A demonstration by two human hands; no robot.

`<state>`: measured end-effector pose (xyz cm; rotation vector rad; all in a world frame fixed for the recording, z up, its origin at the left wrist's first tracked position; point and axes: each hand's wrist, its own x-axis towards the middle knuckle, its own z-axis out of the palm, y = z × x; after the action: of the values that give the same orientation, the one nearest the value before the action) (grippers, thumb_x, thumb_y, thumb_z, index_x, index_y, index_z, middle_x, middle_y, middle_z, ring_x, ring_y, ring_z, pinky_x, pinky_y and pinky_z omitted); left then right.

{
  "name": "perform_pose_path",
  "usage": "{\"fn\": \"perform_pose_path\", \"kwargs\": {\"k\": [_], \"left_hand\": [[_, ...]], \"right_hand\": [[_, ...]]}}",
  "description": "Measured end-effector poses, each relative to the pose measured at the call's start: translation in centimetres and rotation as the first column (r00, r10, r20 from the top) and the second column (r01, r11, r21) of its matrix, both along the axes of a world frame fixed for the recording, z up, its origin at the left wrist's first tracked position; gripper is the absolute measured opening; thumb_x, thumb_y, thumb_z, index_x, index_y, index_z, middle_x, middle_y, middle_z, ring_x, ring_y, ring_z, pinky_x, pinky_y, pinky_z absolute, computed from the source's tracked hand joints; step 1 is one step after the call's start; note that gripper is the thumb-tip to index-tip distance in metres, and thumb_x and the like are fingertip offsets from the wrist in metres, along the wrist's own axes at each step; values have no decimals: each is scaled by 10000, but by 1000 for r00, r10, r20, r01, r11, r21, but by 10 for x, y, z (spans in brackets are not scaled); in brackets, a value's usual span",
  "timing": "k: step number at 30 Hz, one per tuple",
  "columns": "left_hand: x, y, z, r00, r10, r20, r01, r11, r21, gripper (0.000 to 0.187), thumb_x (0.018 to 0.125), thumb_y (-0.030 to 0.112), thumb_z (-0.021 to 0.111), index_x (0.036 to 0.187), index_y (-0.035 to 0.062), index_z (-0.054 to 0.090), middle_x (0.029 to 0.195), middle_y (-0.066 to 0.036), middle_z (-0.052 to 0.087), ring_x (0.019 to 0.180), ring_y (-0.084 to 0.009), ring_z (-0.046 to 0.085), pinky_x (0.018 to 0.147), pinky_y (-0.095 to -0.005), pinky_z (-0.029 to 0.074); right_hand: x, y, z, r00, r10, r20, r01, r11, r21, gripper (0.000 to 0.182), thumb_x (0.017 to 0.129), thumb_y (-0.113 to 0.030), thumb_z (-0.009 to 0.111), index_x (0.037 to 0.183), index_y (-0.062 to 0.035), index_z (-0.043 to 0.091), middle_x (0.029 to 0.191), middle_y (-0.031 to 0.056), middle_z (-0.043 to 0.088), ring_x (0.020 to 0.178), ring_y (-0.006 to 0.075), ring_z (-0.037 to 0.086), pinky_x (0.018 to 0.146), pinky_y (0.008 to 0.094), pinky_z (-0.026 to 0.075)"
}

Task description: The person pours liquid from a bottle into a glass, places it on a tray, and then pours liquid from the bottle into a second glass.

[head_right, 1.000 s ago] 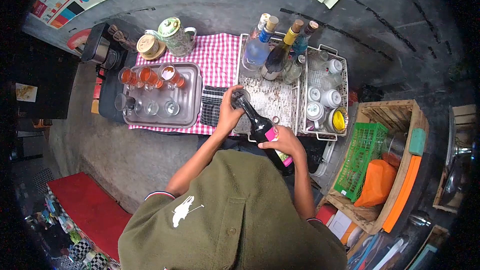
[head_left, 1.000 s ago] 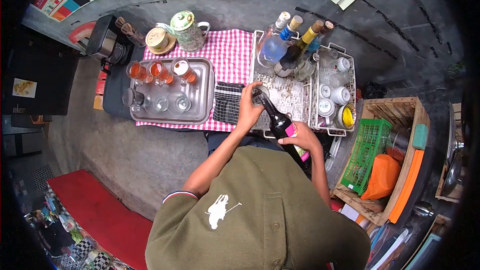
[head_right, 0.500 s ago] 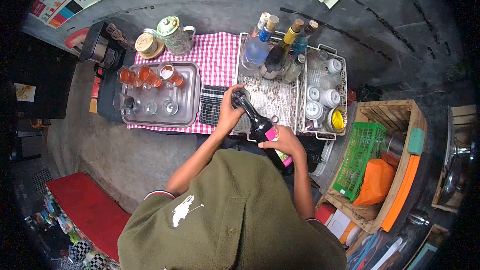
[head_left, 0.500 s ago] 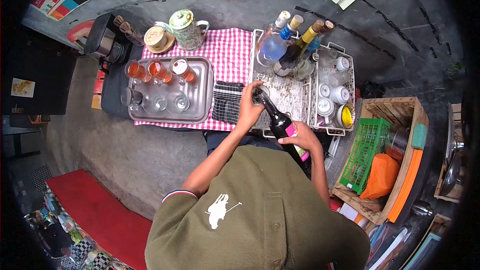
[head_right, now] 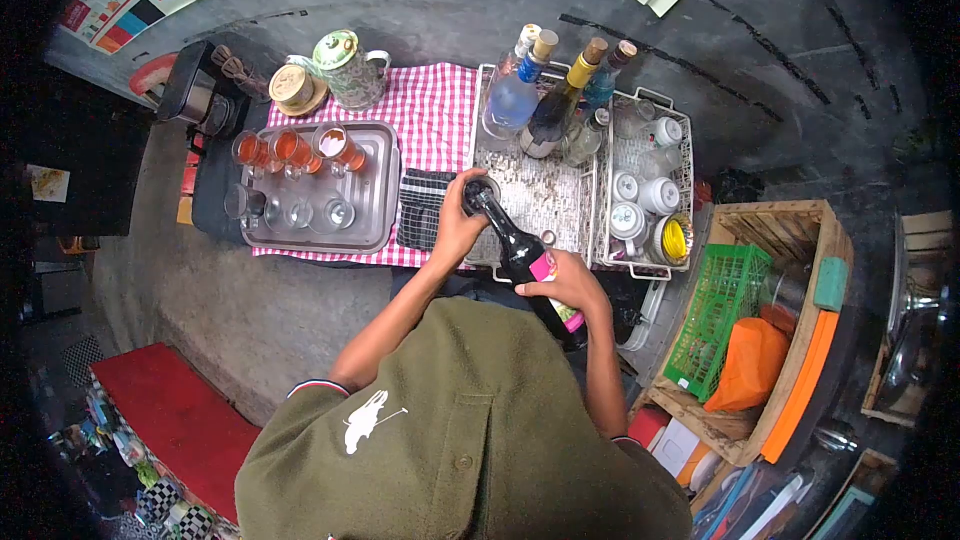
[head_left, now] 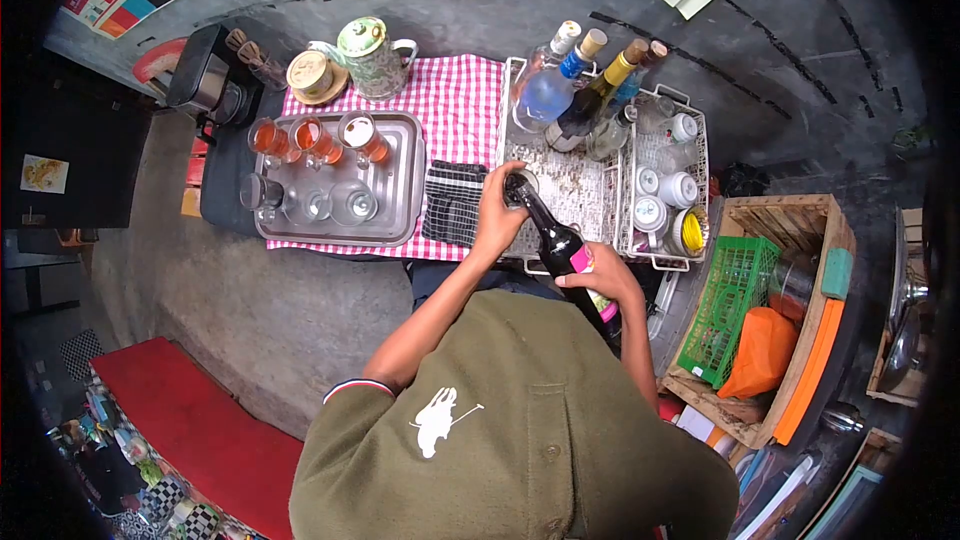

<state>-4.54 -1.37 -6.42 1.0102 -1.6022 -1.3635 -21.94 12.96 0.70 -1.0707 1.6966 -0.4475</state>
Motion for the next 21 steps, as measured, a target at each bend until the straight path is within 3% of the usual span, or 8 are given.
{"fn": "perform_pose_path", "kwargs": {"k": [7,14,21], "left_hand": [[1,-2,4,999,-33,-4,33,999,33,694,651,-69,724,1308,81,558,1258,-129,571,1197,-298,556,1026,-366,438],[2,-8,25,994,-84,-73,87,995,40,729,684,-11,764,1366,91,527,1279,-132,581,1179,-279,574,1017,-364,454],[1,-12,52,991,-120,-63,124,991,50,740,748,59,816,1393,30,455,1260,-112,596,1165,-193,582,1023,-337,447]], "right_hand": [[0,-1,5,1000,-1,-18,0,999,-34,648,609,-372,908,1081,4,673,922,111,713,820,209,653,813,366,514],[-1,2,4,999,-44,15,46,983,-178,727,604,-346,906,1183,4,639,987,121,722,898,205,669,873,359,511],[-2,-3,13,994,-101,40,107,962,-251,794,611,-302,905,1274,8,595,1125,123,709,1011,200,666,950,362,503]]}}
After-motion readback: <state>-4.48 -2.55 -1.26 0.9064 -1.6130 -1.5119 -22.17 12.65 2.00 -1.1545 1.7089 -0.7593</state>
